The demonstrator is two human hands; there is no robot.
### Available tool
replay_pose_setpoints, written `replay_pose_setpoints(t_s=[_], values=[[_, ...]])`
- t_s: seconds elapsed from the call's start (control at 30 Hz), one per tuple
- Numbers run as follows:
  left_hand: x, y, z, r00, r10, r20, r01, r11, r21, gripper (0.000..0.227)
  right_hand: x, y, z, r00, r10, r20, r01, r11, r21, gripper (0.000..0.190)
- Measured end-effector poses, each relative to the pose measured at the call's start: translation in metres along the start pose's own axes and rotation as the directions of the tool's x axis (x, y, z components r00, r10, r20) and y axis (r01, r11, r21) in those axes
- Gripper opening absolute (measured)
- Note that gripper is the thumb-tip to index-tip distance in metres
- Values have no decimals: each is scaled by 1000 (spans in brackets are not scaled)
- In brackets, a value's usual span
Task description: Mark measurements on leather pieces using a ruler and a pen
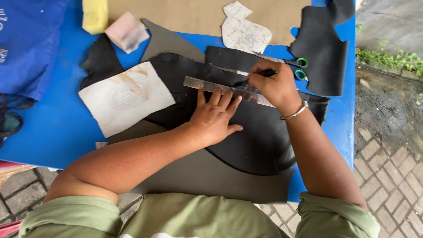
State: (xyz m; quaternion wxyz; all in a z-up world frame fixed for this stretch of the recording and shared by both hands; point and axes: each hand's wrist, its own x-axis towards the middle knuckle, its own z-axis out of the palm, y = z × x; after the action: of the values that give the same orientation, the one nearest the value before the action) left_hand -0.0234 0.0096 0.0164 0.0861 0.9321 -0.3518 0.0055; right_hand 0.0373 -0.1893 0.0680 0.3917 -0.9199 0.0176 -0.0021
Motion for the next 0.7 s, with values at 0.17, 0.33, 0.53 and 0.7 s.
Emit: replay_pose_setpoints(t_s=[0.17,0.33,0.53,0.7], values=[[0,2,-3,1000,9,-6,-9,1000,-12,84,-27,33,-50,988,149,-40,-147,988,52,6],[2,5,-10,999,-1,51,2,1000,-11,83,-51,67,-86,965,240,-108,-227,967,119,14],[1,8,-12,998,-20,61,19,1000,10,81,-72,99,-117,930,284,-234,-275,959,69,14],[2,6,-12,996,-23,89,23,1000,11,83,-79,94,-115,921,252,-296,-238,968,84,15]])
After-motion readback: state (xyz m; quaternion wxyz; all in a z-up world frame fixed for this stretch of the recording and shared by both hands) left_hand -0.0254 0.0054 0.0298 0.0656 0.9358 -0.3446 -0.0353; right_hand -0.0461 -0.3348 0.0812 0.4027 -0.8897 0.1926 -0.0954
